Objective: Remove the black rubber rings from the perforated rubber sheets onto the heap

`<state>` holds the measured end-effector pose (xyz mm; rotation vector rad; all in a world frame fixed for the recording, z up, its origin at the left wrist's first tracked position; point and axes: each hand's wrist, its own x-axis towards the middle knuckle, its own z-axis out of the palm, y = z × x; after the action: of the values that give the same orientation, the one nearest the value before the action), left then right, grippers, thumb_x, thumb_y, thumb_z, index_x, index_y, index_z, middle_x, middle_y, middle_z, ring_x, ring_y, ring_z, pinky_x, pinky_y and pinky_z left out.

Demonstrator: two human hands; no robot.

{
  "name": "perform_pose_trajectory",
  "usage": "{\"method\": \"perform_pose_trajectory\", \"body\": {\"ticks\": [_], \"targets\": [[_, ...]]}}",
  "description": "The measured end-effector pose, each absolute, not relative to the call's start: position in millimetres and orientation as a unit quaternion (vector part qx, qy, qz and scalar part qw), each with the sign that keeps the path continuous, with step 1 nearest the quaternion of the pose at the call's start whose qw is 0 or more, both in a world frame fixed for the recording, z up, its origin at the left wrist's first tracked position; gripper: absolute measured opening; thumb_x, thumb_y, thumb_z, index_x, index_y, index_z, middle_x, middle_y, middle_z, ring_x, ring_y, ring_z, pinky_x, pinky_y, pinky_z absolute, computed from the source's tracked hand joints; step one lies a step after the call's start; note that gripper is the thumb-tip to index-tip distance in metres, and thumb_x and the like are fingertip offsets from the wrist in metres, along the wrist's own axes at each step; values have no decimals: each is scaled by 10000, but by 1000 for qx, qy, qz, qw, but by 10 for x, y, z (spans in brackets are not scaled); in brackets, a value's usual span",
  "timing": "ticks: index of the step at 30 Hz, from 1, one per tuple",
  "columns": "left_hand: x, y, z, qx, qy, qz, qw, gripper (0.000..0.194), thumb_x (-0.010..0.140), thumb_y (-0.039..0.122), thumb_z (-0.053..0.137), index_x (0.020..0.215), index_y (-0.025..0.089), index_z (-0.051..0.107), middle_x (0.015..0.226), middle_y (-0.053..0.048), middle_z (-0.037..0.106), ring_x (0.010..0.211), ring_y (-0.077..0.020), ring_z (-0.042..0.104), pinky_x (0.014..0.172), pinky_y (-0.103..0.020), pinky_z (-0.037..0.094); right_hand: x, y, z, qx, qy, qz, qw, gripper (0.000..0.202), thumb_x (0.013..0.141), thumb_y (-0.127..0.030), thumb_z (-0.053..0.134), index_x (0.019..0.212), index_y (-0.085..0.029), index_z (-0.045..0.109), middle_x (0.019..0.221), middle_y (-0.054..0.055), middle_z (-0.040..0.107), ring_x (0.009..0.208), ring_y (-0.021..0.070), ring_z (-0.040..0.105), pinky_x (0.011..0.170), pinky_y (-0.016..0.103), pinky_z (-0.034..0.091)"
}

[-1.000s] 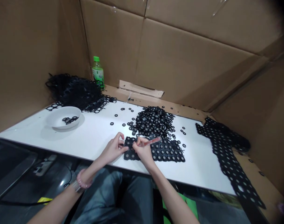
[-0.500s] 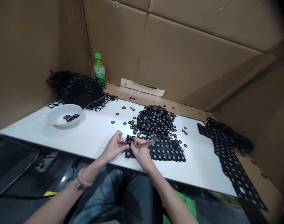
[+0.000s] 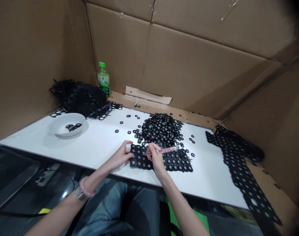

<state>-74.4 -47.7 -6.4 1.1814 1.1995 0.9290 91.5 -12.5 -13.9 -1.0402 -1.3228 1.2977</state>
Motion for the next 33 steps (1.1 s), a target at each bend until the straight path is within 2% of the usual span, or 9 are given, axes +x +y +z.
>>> {"method": "perform_pose_trajectory", "body": {"ticks": [2, 4, 7, 9, 14, 19, 26, 30, 33], "targets": [[-708, -456, -65, 520, 531, 376, 554, 438, 739, 284, 522, 1122, 172, 343, 488, 117, 369, 404, -76, 370, 432, -186, 299, 910, -151, -130, -424, -550, 534, 482, 376, 793, -453, 499, 535, -198, 401, 420, -70, 375, 375, 65, 328, 384, 200, 251], [-678, -443, -67, 556, 558, 361, 498, 488, 707, 312, 586, 1126, 166, 383, 500, 114, 341, 422, -81, 363, 436, -190, 275, 914, -172, -126, -422, -555, 537, 476, 347, 770, -439, 540, 553, -196, 422, 422, -67, 416, 372, 65, 338, 383, 199, 249], [-656, -445, -63, 609, 581, 359, 404, 507, 650, 251, 644, 1109, 184, 439, 540, 100, 338, 485, -94, 381, 474, -197, 277, 930, -194, -137, -425, -557, 538, 469, 283, 755, -401, 568, 603, -201, 435, 428, -68, 466, 354, 66, 347, 372, 194, 238], [-656, -457, -60, 619, 584, 360, 383, 480, 657, 228, 630, 1101, 194, 450, 544, 96, 329, 498, -101, 381, 487, -199, 279, 936, -203, -153, -442, -565, 517, 467, 264, 753, -358, 568, 604, -208, 410, 429, -68, 478, 355, 72, 375, 378, 193, 257], [-648, -489, -65, 594, 581, 382, 405, 444, 680, 213, 601, 1084, 202, 418, 539, 104, 304, 471, -90, 370, 471, -187, 274, 926, -215, -178, -460, -596, 475, 454, 287, 709, -252, 553, 525, -221, 334, 402, -67, 446, 363, 97, 438, 395, 208, 300], [-629, -497, -78, 587, 572, 385, 424, 408, 696, 215, 587, 1050, 207, 385, 517, 116, 313, 444, -76, 361, 447, -170, 270, 926, -221, -167, -466, -610, 463, 443, 265, 702, -227, 525, 524, -225, 329, 407, -71, 419, 367, 105, 446, 385, 212, 287], [-620, -502, -155, 546, 536, 421, 487, 391, 706, 248, 602, 971, 228, 315, 533, 115, 426, 422, -60, 392, 420, -145, 292, 900, -240, -149, -464, -651, 411, 438, 305, 678, -192, 539, 474, -210, 313, 435, -69, 337, 432, 92, 325, 464, 236, 240], [-596, -513, -112, 525, 522, 444, 505, 384, 697, 273, 611, 883, 231, 277, 497, 135, 370, 397, -50, 357, 405, -136, 248, 883, -240, -165, -456, -647, 418, 447, 307, 674, -193, 548, 463, -204, 325, 423, -70, 328, 431, 88, 301, 473, 241, 222], [-599, -517, -79, 537, 536, 430, 489, 345, 709, 272, 589, 876, 224, 291, 495, 132, 321, 412, -57, 340, 421, -151, 250, 925, -191, -180, -455, -611, 454, 462, 293, 680, -234, 552, 495, -214, 326, 412, -74, 350, 398, 84, 320, 423, 224, 223]]}}
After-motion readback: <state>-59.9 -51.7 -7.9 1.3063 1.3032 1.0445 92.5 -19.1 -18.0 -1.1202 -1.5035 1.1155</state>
